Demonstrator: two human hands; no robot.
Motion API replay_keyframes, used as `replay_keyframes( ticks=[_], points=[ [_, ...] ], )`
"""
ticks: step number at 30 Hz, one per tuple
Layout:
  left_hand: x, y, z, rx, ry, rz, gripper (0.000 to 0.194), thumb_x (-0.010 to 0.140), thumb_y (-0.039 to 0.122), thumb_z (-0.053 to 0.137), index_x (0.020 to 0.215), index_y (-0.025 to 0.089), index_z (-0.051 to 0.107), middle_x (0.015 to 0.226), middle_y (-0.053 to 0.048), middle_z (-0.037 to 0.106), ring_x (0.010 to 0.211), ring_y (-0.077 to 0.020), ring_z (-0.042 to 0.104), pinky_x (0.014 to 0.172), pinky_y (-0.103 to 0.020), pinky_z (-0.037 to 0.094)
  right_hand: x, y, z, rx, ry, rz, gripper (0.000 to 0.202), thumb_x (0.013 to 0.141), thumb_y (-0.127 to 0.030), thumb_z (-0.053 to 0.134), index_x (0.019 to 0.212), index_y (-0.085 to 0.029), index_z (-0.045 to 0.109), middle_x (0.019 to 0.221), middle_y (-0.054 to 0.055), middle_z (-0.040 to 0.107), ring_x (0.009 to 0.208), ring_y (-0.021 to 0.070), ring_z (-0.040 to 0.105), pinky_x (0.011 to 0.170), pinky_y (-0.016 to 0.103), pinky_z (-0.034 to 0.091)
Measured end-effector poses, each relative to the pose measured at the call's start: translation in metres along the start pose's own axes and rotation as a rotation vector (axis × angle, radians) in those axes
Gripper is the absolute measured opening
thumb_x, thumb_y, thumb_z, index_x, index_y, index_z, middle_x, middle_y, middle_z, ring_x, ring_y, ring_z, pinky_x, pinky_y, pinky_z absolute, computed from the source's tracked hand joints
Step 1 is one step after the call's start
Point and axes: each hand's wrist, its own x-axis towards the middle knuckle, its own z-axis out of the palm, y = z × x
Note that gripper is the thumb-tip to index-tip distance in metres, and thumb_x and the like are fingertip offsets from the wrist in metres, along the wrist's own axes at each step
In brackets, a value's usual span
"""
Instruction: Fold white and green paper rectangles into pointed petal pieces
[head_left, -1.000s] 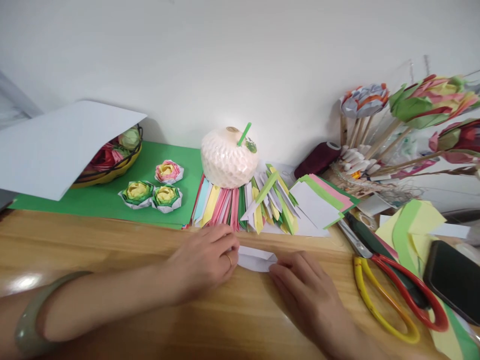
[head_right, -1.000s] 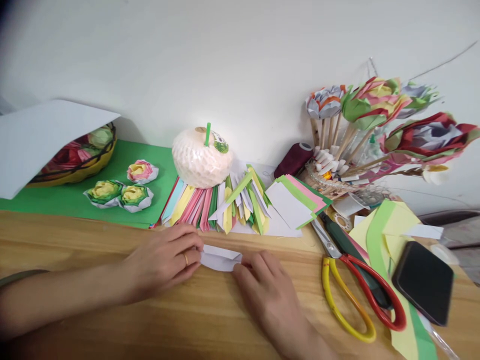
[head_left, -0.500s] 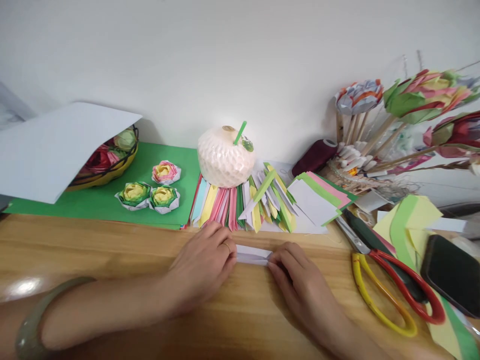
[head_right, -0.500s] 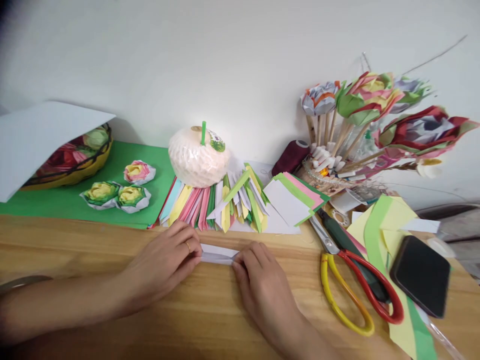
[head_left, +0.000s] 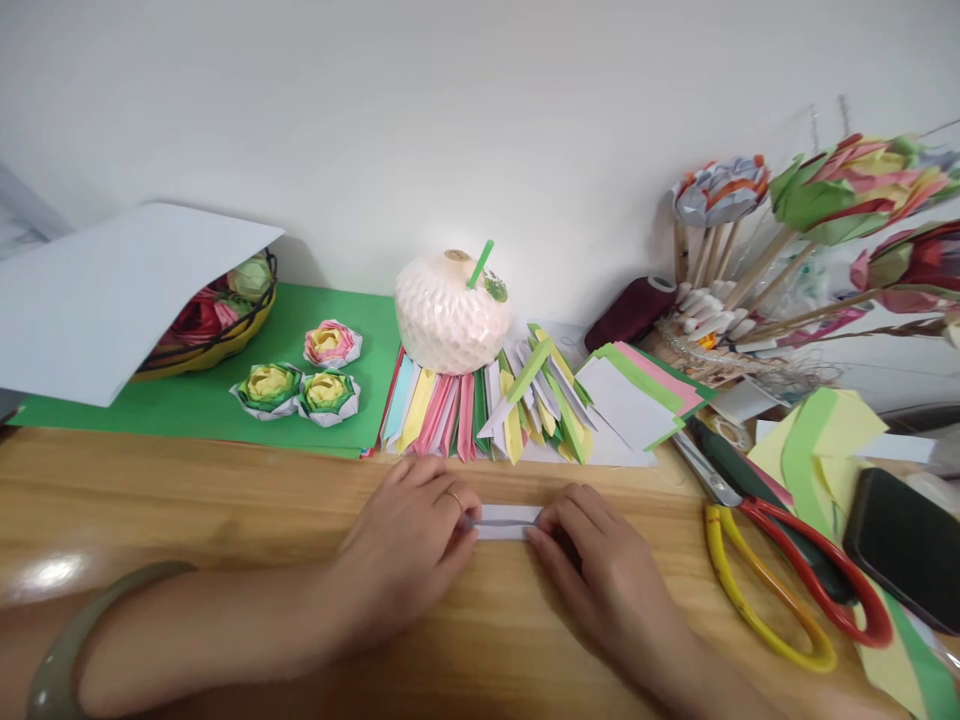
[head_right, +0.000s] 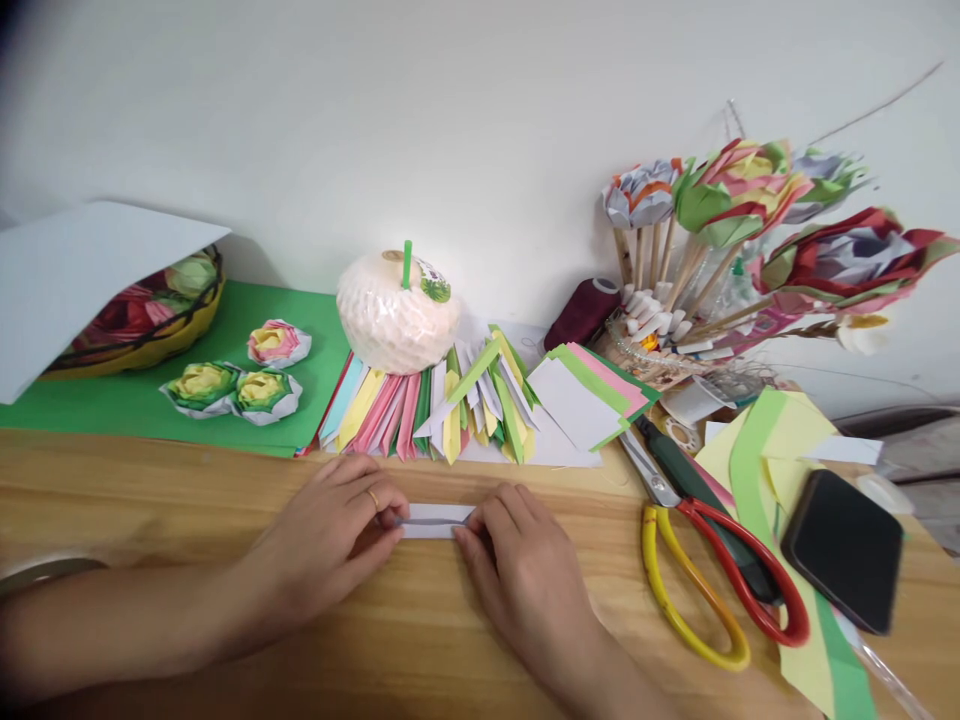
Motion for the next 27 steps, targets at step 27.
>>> replay_keyframes(
  ticks=[27],
  points=[
    [-0.008,-0.011,0.007,0.504,0.183,0.615,0.036,0.094,0.009,0.030,0.105,0.005,0.064,0.109,-0.011,0.067,0.099,-0.0238,0.060,0.093,-0.040,0.040,-0.003,0.000,-0.011,-0.269,0.065,-0.378,0.025,0.087,-0.011,0.049,0.107,-0.010,0.064,0.099,0.010,0.069,0.092,0.0229,0.061,0.079,0.037,0.051]
  ],
)
